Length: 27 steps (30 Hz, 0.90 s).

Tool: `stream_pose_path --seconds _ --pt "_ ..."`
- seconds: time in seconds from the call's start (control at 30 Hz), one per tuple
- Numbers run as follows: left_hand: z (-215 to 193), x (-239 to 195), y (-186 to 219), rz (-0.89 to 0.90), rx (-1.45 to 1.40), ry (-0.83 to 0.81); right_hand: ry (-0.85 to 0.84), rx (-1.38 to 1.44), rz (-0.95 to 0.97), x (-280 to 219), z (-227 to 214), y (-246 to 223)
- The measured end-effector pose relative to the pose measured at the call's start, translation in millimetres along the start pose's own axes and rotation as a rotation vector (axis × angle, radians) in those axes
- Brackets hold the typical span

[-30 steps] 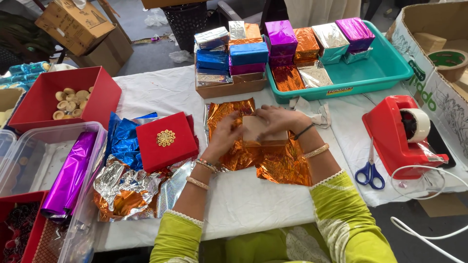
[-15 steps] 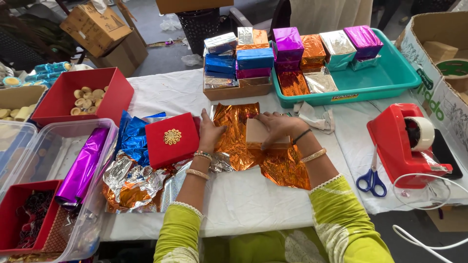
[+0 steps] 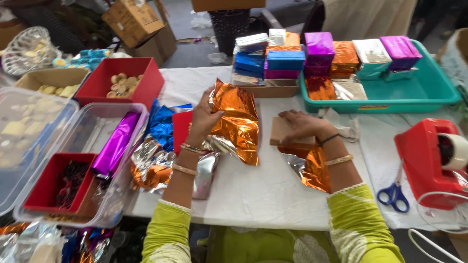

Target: The person places a small wooden box on the table, opens it, and inserts a small floral pouch. They then close the box and wrap it in orange metallic foil, folding the edges to cover the box completely.

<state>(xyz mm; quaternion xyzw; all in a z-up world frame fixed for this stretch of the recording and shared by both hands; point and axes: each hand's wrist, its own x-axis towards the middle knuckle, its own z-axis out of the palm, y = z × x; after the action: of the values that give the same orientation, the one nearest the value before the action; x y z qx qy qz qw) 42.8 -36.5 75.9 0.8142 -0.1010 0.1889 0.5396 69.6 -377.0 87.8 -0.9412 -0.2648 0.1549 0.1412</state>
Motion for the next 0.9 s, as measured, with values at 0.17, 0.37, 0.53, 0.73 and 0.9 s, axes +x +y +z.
stream_pose_path --seconds 0.17,0.37,0.53,0.73,0.9 --pt "-100 -18 45 -0.238 -0.278 -0.02 0.248 0.251 -0.146 24 6 -15" --pt "-173 -60 91 -0.093 -0.493 -0.066 0.193 0.133 -0.362 62 2 -86" --pt "-196 -84 102 -0.049 -0.742 -0.108 0.171 0.074 -0.627 119 25 -132" --pt "-197 -68 25 -0.292 -0.361 -0.122 0.106 0.07 -0.469 181 80 -175" --pt "-185 -57 -6 -0.313 0.337 -0.218 0.307 0.085 -0.635 196 111 -184"
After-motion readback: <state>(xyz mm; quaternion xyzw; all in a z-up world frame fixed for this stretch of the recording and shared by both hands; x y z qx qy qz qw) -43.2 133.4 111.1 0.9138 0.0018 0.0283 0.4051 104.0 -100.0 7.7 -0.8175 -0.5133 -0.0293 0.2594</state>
